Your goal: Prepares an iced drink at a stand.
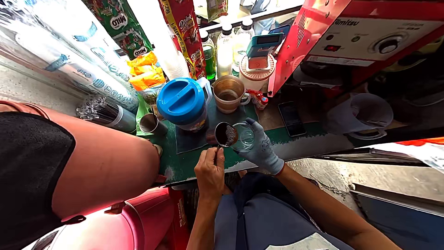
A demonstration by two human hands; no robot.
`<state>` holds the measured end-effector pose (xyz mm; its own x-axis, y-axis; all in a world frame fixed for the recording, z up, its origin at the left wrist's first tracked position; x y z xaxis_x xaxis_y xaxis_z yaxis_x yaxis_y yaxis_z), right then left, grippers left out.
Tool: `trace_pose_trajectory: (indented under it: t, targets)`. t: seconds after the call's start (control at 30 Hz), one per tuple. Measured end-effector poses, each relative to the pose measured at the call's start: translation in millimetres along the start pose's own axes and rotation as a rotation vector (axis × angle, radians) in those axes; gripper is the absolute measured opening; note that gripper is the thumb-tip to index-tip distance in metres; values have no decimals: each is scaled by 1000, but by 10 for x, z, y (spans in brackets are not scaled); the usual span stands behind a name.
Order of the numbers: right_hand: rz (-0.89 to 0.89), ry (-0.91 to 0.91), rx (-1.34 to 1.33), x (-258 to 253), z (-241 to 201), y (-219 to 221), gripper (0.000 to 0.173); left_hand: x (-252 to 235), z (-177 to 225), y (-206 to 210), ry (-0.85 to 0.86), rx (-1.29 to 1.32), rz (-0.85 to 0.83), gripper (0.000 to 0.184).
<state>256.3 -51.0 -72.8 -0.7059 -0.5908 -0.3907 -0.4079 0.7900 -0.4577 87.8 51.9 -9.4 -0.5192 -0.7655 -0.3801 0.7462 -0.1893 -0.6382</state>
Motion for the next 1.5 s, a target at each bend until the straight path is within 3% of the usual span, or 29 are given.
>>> trace_pose_trajectory:
  t: [0.23, 0.63, 0.73, 0.83, 1.07, 1.13, 1.2, 1.33, 1.5]
  targets:
    - [20, 33, -27, 2, 65, 40, 103, 8, 155, 210, 116, -117, 5, 21]
    - [46, 49, -74, -230, 297, -113, 102, -177, 221, 676, 259, -79, -20, 13]
    - [64, 73, -79, -256, 399, -159, 104, -263, 126, 765, 146, 78, -7, 20]
    - [60, 78, -52, -248, 501, -232, 107, -325, -161, 949, -77, 141, -9, 27]
    - [7, 79, -55, -168, 434, -427, 110, -28, -1070, 1728, -646, 273, -369, 34]
    - [-26, 19, -68, -173, 265, -427, 109, 78, -1064, 1594, -678, 232, -413, 49]
    - [-90, -88, -110, -166, 12, -384, 105, 204, -916, 1177, -576, 197, -363, 69]
    - [-342, -274, -294, -72, -710, -64, 100, 531, -518, 158, -268, 358, -58, 104]
    - [-677, -386, -454, 504, -1925, 650, 95, 1118, -408, -874, -235, 613, 463, 88]
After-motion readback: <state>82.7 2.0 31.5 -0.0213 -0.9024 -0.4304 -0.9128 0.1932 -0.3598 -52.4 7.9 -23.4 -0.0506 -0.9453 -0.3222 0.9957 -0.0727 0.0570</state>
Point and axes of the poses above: each hand's wrist, its own x-axis away from the middle knuckle, its own y-axis out of the palm, z = x × y, the point moved 6 cm from there along -x, towards the middle knuckle, and after that the axes turned 7 degrees about z, right-handed, at the moved point
